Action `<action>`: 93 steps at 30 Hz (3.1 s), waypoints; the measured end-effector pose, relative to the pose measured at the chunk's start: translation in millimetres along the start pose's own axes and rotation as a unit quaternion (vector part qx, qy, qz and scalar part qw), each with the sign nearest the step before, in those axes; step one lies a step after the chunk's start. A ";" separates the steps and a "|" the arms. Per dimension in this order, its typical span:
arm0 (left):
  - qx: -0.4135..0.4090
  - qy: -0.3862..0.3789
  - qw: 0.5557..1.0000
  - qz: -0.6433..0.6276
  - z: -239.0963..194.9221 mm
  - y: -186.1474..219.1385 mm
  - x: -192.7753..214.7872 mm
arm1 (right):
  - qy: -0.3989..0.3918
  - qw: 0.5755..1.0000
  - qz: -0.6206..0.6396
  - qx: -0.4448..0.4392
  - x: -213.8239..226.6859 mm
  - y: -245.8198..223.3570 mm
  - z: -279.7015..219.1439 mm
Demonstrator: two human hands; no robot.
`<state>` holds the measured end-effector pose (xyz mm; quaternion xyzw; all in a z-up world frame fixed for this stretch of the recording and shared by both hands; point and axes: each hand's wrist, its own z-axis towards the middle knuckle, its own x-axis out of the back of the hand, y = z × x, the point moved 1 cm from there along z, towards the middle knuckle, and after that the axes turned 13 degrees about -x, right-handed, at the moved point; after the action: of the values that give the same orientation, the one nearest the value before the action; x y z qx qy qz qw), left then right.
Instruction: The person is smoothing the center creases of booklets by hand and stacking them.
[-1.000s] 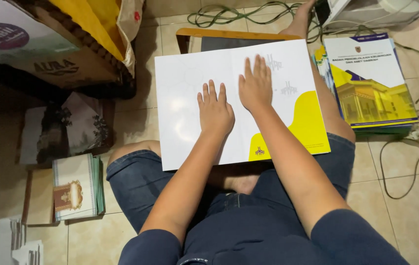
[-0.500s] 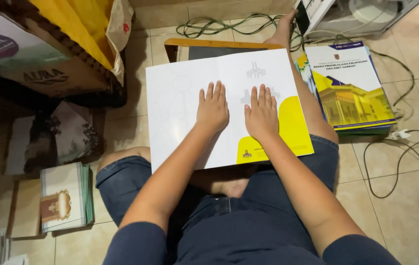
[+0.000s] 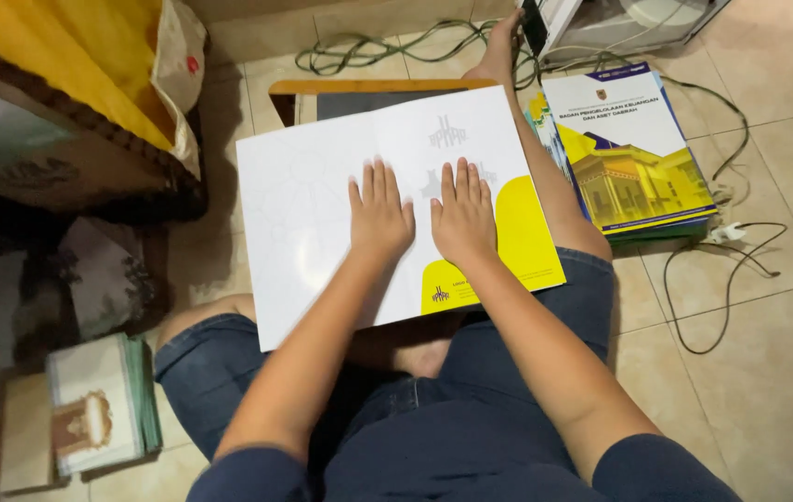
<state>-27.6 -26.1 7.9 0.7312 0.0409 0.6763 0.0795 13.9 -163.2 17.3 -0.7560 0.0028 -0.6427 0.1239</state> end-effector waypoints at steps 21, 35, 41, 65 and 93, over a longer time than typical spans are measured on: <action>0.036 -0.024 0.999 0.005 87.0 -46.6 -7.1 | -0.006 1.000 0.004 0.002 5.9 0.0 -1.4; -0.359 -0.006 0.923 -0.138 -170.6 41.5 28.4 | 0.007 1.000 -0.003 0.013 -0.4 3.4 -1.0; -0.442 -0.139 0.767 -0.443 -226.7 73.5 106.2 | 0.075 0.996 0.025 0.040 -27.4 12.5 13.6; 0.063 0.069 0.991 -0.096 -33.4 -8.8 17.5 | 0.038 0.999 0.006 0.035 -4.2 6.8 -0.5; 0.048 0.049 0.993 -0.099 -25.5 -24.5 -0.1 | 0.009 0.968 -0.038 0.246 -27.4 -39.1 16.9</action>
<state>-51.8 -0.5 5.4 0.6927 0.1490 0.6972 0.1090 19.5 -117.7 -4.3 -0.6961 -0.1832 -0.6347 0.2813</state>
